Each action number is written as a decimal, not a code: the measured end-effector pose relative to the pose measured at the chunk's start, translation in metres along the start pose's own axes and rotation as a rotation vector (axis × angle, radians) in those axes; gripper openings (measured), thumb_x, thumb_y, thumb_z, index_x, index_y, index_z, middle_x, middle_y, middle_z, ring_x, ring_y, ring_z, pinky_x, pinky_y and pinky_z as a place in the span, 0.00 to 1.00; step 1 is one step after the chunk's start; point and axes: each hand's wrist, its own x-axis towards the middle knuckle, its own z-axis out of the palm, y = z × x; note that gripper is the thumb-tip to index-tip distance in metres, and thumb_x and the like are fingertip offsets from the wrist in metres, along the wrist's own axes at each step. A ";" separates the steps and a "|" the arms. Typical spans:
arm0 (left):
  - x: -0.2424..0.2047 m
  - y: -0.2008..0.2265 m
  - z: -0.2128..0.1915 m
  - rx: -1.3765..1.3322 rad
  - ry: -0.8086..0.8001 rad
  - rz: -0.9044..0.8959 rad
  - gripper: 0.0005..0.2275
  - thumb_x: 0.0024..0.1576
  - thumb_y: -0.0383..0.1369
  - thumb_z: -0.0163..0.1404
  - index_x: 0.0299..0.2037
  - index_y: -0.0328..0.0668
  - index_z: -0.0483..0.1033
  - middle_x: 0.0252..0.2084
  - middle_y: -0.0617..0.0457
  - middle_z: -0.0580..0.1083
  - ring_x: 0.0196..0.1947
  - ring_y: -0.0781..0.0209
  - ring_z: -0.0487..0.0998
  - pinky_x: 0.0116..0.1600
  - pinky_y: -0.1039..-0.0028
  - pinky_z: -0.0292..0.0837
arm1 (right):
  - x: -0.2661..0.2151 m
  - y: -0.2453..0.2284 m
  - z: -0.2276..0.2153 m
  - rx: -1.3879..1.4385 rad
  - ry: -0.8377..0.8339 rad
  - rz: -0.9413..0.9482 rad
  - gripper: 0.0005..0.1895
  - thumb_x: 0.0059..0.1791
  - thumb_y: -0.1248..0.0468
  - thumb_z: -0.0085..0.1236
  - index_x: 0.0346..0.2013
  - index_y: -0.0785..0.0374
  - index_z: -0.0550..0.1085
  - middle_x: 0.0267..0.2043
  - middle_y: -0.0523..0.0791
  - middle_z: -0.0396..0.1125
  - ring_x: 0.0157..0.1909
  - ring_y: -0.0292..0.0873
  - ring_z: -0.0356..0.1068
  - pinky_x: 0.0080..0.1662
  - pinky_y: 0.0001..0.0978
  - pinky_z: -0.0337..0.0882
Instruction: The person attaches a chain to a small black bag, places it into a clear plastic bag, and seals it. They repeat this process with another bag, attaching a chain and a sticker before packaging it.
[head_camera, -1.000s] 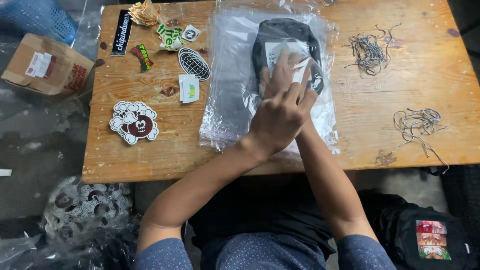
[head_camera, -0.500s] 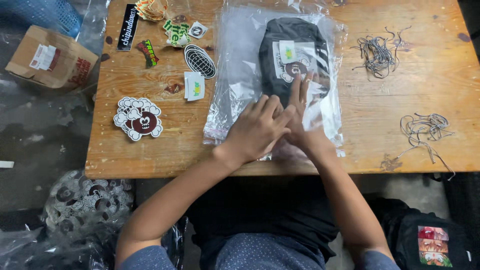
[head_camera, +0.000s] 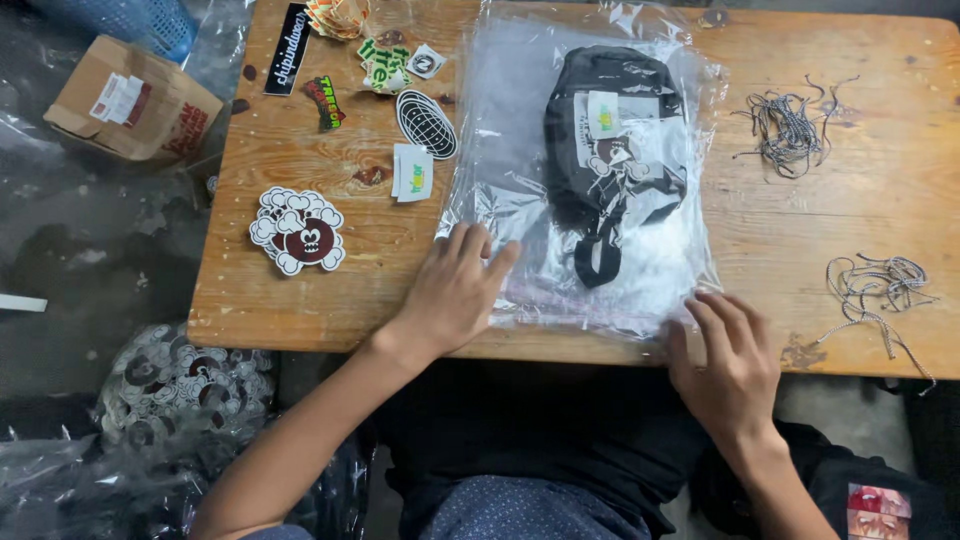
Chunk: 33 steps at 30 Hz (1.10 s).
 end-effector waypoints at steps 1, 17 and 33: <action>-0.002 0.000 -0.003 -0.002 0.000 0.002 0.27 0.41 0.22 0.60 0.55 0.40 0.69 0.36 0.50 0.61 0.38 0.46 0.67 0.33 0.60 0.68 | 0.002 0.004 -0.004 -0.003 -0.001 0.002 0.19 0.44 0.64 0.69 0.49 0.63 0.81 0.51 0.49 0.74 0.55 0.55 0.75 0.57 0.44 0.75; -0.012 -0.033 -0.016 -0.002 -0.135 0.273 0.38 0.51 0.38 0.56 0.75 0.57 0.53 0.76 0.41 0.52 0.74 0.40 0.54 0.73 0.46 0.54 | 0.029 0.057 -0.004 0.387 -0.070 -0.248 0.05 0.51 0.74 0.62 0.37 0.63 0.75 0.51 0.52 0.71 0.54 0.60 0.69 0.57 0.47 0.66; 0.005 -0.053 0.013 -0.403 -0.028 0.450 0.19 0.68 0.32 0.45 0.70 0.46 0.61 0.71 0.41 0.65 0.70 0.39 0.68 0.74 0.52 0.67 | 0.061 0.088 0.011 0.580 -0.324 -0.463 0.24 0.57 0.55 0.41 0.63 0.65 0.68 0.68 0.54 0.65 0.72 0.63 0.64 0.68 0.59 0.65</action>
